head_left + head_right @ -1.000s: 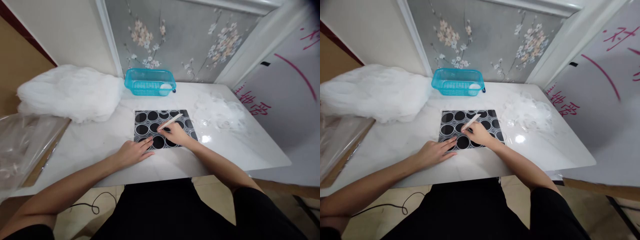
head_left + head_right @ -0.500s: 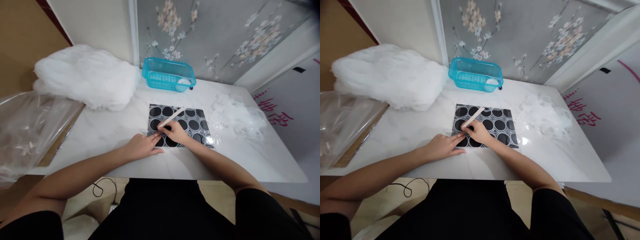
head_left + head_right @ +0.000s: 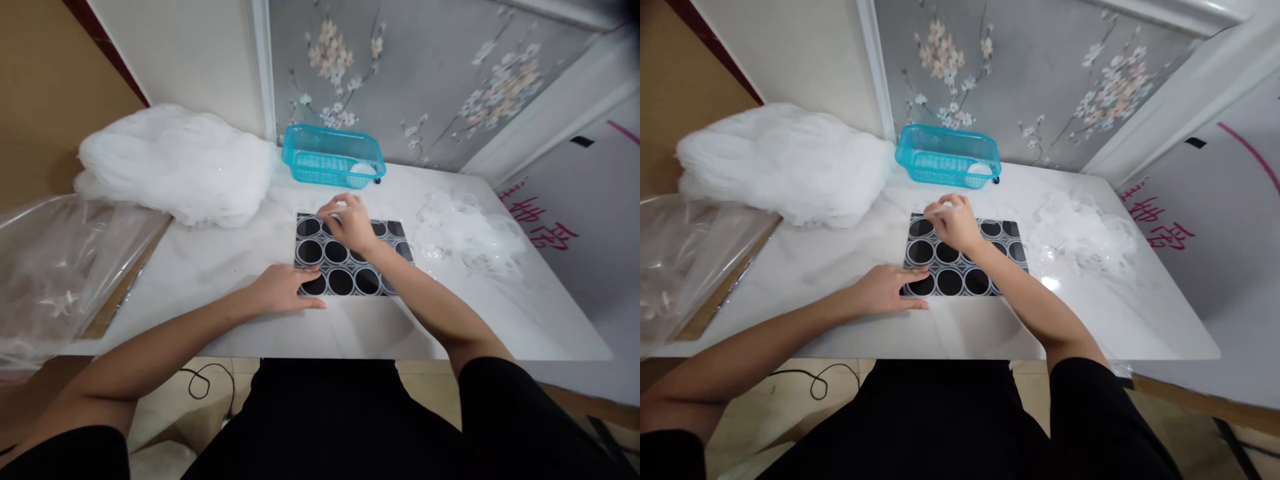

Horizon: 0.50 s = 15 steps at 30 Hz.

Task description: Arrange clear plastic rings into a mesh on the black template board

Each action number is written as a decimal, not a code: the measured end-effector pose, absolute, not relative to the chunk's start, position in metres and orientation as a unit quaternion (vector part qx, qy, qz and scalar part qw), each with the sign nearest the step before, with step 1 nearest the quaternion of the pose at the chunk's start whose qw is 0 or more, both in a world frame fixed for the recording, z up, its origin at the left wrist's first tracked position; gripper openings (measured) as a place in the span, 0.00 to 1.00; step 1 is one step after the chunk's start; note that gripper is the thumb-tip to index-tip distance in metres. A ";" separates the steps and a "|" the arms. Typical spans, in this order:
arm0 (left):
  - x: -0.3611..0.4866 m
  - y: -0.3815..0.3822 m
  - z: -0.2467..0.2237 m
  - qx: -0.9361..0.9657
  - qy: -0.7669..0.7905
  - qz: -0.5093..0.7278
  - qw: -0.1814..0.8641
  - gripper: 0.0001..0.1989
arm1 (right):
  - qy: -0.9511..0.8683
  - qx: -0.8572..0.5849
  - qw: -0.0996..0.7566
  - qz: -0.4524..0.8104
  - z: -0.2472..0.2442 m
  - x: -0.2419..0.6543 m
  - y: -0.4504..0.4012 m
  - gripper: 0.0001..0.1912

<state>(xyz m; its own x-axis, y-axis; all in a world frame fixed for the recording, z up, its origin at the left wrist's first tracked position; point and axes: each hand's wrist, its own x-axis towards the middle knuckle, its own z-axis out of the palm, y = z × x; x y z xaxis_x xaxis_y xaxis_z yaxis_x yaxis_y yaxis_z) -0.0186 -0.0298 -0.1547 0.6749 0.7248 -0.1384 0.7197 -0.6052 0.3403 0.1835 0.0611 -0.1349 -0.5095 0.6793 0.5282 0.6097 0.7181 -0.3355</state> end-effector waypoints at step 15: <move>-0.015 -0.037 -0.164 0.918 0.388 0.022 0.080 0.31 | -0.785 -0.402 0.360 0.304 -0.174 0.180 0.004 0.07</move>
